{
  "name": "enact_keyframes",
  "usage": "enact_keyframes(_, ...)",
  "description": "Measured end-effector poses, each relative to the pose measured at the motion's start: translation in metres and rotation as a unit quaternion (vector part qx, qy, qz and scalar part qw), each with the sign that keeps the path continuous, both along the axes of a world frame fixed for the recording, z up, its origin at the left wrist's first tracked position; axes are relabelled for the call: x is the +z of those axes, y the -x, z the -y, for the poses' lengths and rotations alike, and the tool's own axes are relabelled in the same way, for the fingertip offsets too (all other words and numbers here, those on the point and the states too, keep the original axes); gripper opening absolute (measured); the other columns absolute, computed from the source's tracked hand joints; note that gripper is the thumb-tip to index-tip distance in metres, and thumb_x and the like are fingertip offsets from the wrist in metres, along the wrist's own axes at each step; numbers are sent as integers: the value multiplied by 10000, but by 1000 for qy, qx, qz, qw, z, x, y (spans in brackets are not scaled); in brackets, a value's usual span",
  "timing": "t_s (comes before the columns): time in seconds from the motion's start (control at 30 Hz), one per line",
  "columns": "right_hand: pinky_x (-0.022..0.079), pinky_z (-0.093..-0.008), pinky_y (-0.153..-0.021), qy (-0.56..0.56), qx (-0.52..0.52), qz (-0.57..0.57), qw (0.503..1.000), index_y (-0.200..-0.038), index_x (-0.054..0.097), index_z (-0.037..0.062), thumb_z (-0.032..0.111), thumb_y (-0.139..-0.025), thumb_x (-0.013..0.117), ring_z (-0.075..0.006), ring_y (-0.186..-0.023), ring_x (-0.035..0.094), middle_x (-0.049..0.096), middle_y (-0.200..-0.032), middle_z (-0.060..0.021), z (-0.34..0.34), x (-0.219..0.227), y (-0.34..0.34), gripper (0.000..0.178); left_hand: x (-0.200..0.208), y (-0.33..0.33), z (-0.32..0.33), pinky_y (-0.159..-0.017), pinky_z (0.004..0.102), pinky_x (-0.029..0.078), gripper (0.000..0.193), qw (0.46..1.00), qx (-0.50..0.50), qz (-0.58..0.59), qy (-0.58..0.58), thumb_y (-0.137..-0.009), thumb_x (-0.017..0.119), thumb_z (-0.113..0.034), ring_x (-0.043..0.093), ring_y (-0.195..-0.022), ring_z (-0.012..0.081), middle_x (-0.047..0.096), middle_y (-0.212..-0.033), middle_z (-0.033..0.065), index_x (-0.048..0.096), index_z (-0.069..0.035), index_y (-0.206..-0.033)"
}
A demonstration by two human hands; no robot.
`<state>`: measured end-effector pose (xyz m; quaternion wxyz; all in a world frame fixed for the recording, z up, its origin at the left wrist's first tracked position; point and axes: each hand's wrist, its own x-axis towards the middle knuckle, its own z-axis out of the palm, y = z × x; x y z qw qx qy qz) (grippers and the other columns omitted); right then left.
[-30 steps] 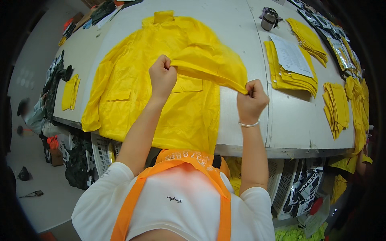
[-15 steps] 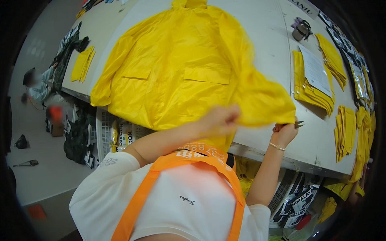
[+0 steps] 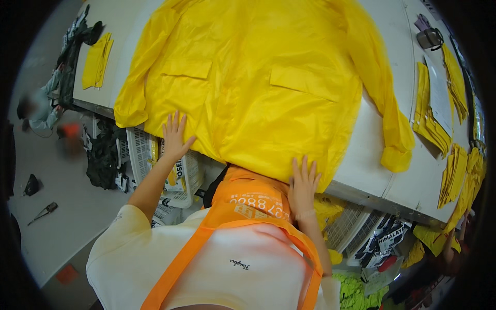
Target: The person folds a yellow raincoat on a white table. They smooth the fabric, fold the sleeves and body, and place the folded item into a white basket. The person then retrieves another yellow raincoat and repeats the folding process.
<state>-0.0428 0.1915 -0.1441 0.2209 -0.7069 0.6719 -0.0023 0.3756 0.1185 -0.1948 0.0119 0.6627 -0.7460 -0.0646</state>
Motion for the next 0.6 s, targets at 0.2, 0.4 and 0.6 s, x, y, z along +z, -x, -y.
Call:
enact_keyframes(0.2,155,-600,-1058,108,-48,-135,984,-1428,265,216,84,-822,522,-340,-1364,179,214,-1492,-74,146,-51,-11,672,-24,12,174,-1069,573,103,750,995,-58,-12,82,-809,534,-548,136,-1378,324,166,-1508,68,283,-199,-1423)
enact_keyframes(0.4,212,-586,-1044,165,-160,-189,955,-1397,315,218,121,-851,470,-315,-1348,243,268,-1469,-81,285,-67,19,575,-35,27,324,-1063,551,156,774,977,-39,20,207,-808,547,-550,207,-1354,309,219,-1486,85,242,-191,-1424)
enact_keyframes(0.6,245,-555,-1045,143,-44,-153,977,-1383,343,172,68,-826,496,-320,-1334,266,319,-1442,-87,199,-32,-65,586,5,51,215,-1066,575,120,674,981,-151,-66,104,-851,497,-530,194,-1362,305,268,-1465,92,316,-187,-1402)
